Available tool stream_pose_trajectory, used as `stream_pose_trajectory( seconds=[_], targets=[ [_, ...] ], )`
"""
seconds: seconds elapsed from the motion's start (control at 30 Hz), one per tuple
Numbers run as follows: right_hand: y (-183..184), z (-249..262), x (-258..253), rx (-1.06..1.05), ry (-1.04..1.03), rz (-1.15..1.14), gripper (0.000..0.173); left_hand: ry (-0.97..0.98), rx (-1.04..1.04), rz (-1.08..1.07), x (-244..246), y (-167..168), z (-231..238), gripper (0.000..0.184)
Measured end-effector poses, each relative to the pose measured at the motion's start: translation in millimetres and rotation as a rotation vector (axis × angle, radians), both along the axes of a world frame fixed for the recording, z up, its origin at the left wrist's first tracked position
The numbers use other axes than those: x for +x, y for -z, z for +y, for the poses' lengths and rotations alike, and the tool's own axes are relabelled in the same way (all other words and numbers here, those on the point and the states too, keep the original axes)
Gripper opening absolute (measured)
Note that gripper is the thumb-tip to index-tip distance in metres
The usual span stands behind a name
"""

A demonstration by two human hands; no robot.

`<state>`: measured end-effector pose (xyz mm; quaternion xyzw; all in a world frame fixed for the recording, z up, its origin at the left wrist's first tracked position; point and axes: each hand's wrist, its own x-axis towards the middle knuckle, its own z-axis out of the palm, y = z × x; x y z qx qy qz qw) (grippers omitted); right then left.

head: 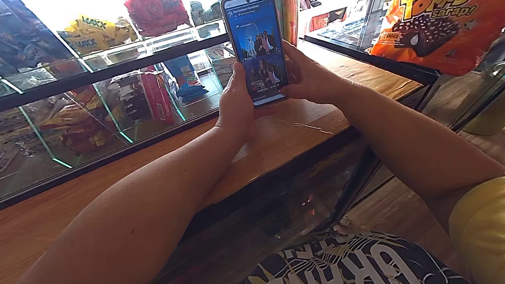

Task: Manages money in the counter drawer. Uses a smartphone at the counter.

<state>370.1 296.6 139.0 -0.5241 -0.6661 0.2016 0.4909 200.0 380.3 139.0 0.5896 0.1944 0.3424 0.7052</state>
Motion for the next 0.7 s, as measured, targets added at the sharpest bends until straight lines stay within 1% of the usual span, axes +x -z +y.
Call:
stream_pose_trajectory(
  seconds=[0.7],
  targets=[
    [1.6,1.1,1.2,-0.042,-0.040,0.023,0.107,-0.016,-0.015,0.015,-0.8,-1.4,-1.6,0.060]
  ],
)
